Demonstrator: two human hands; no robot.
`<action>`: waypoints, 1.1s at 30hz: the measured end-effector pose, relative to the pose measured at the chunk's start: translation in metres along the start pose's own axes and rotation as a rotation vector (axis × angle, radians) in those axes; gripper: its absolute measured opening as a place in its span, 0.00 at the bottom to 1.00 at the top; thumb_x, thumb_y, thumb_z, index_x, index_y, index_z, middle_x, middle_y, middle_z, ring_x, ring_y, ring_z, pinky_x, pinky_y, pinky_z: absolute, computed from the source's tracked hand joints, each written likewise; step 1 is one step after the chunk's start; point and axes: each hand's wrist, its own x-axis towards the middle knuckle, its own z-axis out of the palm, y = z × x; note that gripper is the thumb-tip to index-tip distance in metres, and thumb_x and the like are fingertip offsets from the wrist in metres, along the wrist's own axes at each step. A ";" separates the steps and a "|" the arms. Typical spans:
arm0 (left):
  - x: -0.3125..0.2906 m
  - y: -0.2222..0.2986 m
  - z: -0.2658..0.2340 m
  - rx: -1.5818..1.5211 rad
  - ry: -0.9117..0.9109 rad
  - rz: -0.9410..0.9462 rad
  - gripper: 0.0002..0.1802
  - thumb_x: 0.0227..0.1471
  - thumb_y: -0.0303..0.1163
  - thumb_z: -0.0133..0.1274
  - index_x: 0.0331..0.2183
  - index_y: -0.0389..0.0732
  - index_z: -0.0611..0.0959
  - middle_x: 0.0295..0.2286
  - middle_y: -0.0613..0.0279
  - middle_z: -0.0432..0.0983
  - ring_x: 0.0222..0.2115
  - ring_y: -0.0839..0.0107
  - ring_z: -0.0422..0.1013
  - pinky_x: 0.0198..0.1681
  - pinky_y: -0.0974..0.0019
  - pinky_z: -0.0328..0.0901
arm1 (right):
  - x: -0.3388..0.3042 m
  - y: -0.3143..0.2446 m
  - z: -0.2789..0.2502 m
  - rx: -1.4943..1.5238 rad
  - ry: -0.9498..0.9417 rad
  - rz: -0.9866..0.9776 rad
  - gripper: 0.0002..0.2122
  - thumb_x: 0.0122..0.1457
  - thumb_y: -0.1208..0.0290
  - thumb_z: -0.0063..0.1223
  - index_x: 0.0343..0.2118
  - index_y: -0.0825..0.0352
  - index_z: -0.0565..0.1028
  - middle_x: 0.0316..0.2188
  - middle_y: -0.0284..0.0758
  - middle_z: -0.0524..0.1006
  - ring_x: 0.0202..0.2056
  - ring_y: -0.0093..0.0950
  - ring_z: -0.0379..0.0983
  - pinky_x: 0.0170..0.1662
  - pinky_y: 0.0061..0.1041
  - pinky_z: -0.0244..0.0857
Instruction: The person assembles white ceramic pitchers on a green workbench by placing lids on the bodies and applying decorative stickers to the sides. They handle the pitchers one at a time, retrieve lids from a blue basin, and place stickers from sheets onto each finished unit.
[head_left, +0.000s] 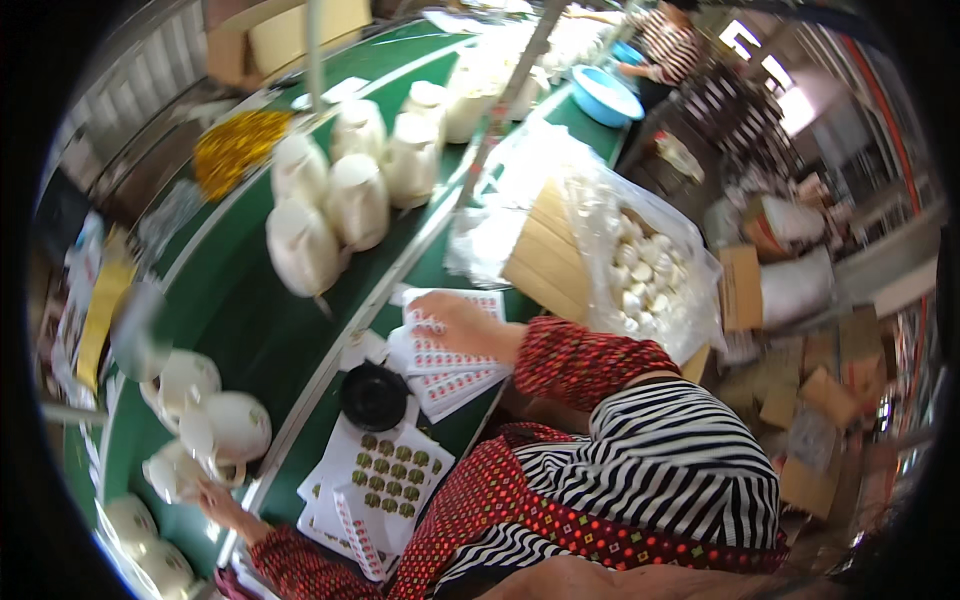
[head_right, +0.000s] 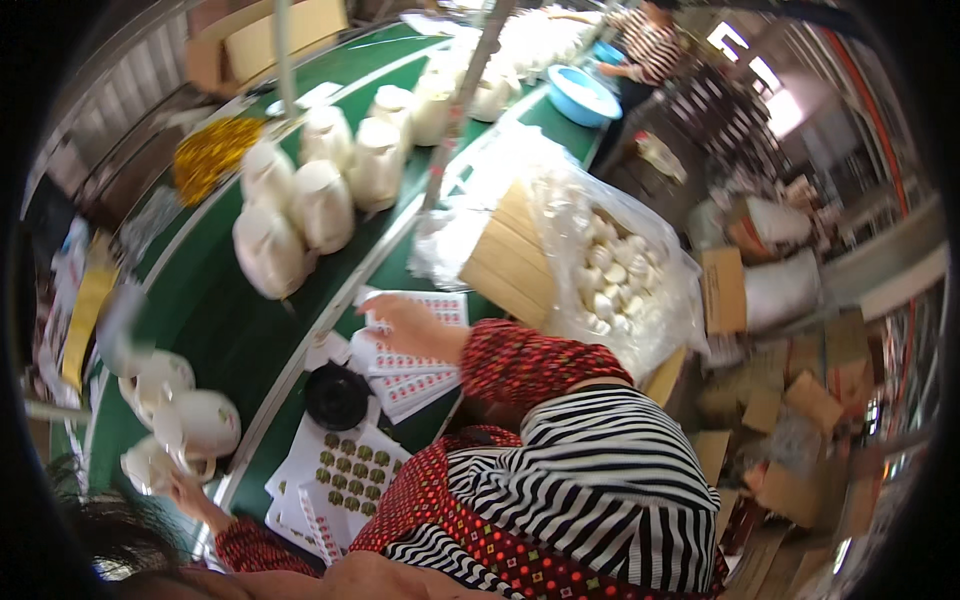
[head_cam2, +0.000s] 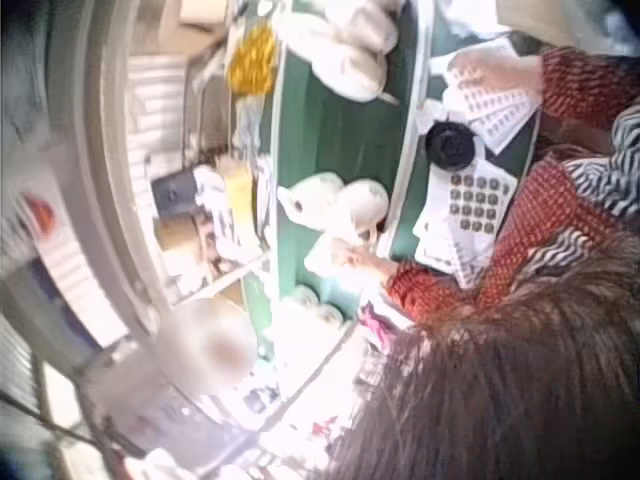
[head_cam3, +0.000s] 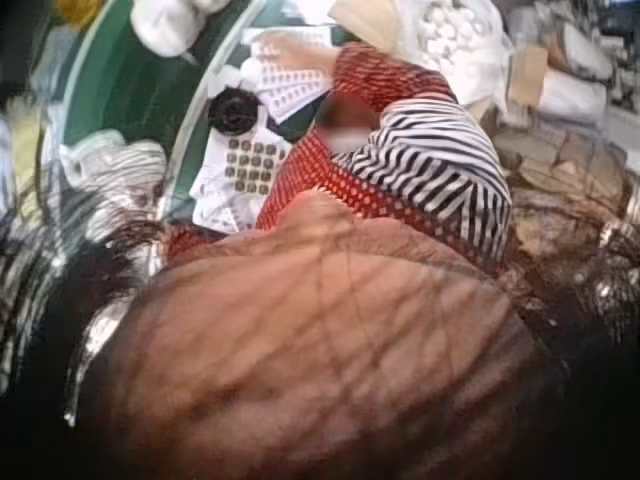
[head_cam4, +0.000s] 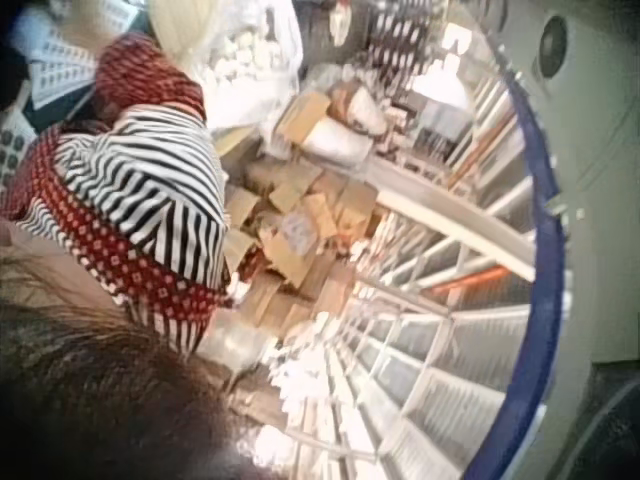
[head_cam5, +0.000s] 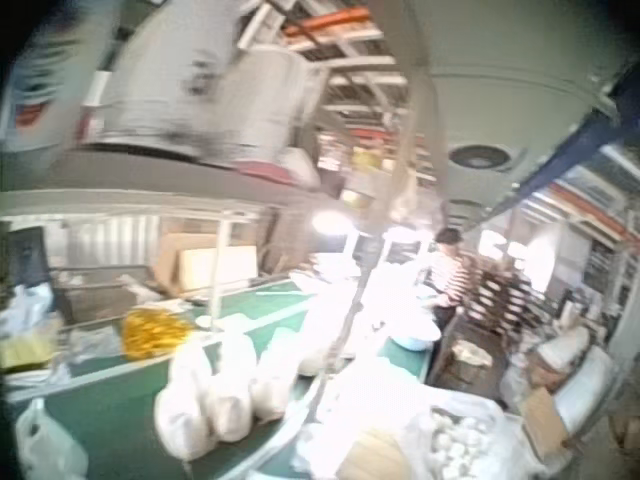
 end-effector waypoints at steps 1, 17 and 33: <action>-0.038 0.022 0.007 -0.184 0.118 0.006 0.32 0.65 0.53 0.56 0.49 0.29 0.84 0.39 0.49 0.80 0.34 0.66 0.75 0.30 0.64 0.67 | -0.028 0.010 -0.054 -0.055 0.083 0.238 0.16 0.59 0.68 0.64 0.48 0.68 0.79 0.45 0.46 0.80 0.46 0.46 0.78 0.52 0.39 0.72; -0.413 0.017 -0.088 0.822 -0.378 0.610 0.18 0.54 0.33 0.63 0.44 0.35 0.80 0.41 0.46 0.77 0.49 0.47 0.70 0.52 0.45 0.66 | -0.257 0.405 -0.225 -0.776 -0.091 0.980 0.38 0.47 0.68 0.71 0.64 0.63 0.69 0.58 0.53 0.73 0.59 0.50 0.70 0.61 0.42 0.69; -0.503 0.164 -0.069 0.201 -0.525 -0.307 0.18 0.63 0.39 0.58 0.40 0.31 0.86 0.34 0.51 0.85 0.37 0.64 0.80 0.42 0.61 0.74 | -0.183 0.292 -0.244 -0.072 0.654 0.448 0.29 0.54 0.79 0.70 0.59 0.73 0.70 0.50 0.45 0.78 0.48 0.36 0.78 0.52 0.35 0.74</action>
